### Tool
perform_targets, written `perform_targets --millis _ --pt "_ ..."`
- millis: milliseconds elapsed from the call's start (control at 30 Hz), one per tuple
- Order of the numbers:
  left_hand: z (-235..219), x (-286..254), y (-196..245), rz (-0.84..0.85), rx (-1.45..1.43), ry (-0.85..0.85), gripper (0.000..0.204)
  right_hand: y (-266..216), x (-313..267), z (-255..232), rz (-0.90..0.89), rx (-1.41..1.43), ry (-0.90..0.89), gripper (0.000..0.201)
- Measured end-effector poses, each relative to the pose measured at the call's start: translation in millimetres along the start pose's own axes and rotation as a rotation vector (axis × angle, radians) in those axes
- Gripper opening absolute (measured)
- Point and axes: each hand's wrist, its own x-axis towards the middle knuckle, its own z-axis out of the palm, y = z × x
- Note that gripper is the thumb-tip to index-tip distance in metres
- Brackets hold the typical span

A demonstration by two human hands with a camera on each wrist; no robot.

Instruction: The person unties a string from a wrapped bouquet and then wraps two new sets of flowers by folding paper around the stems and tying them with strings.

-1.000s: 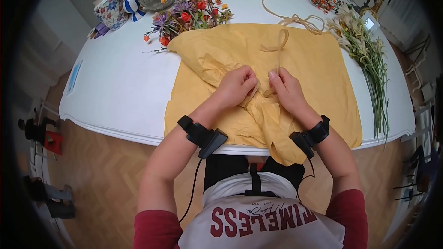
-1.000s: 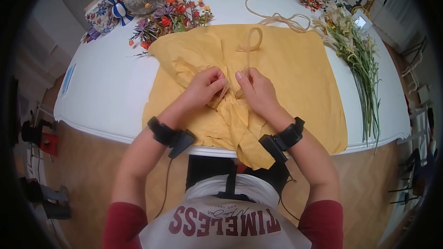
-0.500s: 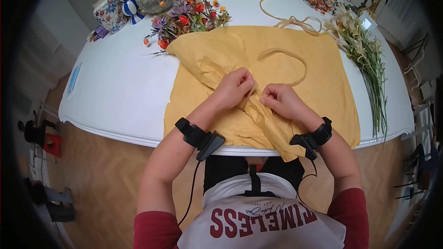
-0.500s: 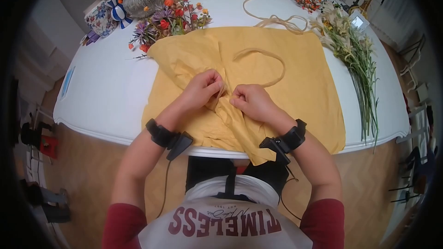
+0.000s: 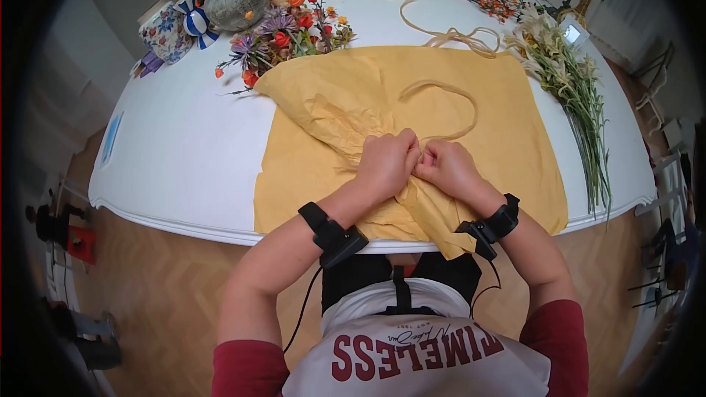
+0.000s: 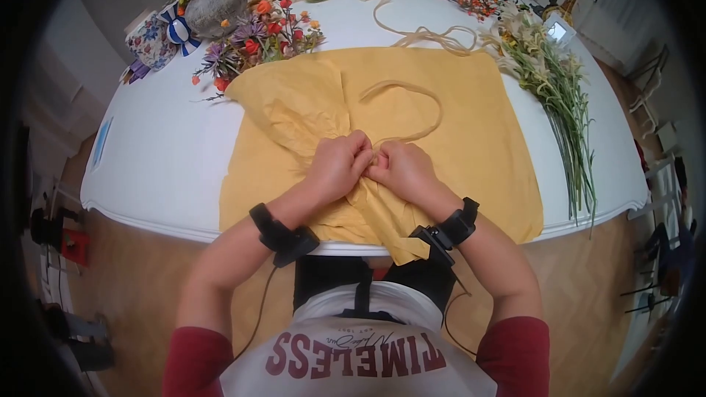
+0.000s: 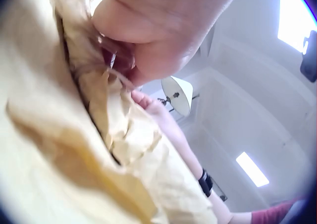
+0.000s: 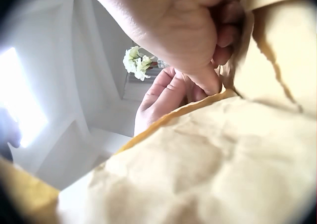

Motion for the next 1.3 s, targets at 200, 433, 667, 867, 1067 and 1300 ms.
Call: perform_targets --millis 200,433,667,867,1067,1300 --pt "4 5 2 -0.027 0.015 -0.027 0.011 -8 -24 1 -0.111 0.103 0.142 0.026" --pt "-17 32 -4 -0.145 -0.120 -0.291 0.011 -19 -24 -4 -0.540 0.061 -0.030 0.023" --pt "-90 71 44 -0.051 -0.268 -0.403 0.007 -21 -19 -10 -0.448 -0.018 -0.179 0.025" --pt "-66 96 60 0.152 0.047 -0.412 0.012 -20 -15 -10 -0.432 -0.005 -0.212 0.025" --pt "-39 104 48 0.500 0.587 0.082 0.029 -19 -14 -10 -0.373 0.050 -0.232 0.027" --pt "-81 -5 25 -0.162 0.128 -0.238 0.024 -14 -13 -8 -0.351 0.150 -0.262 0.027"
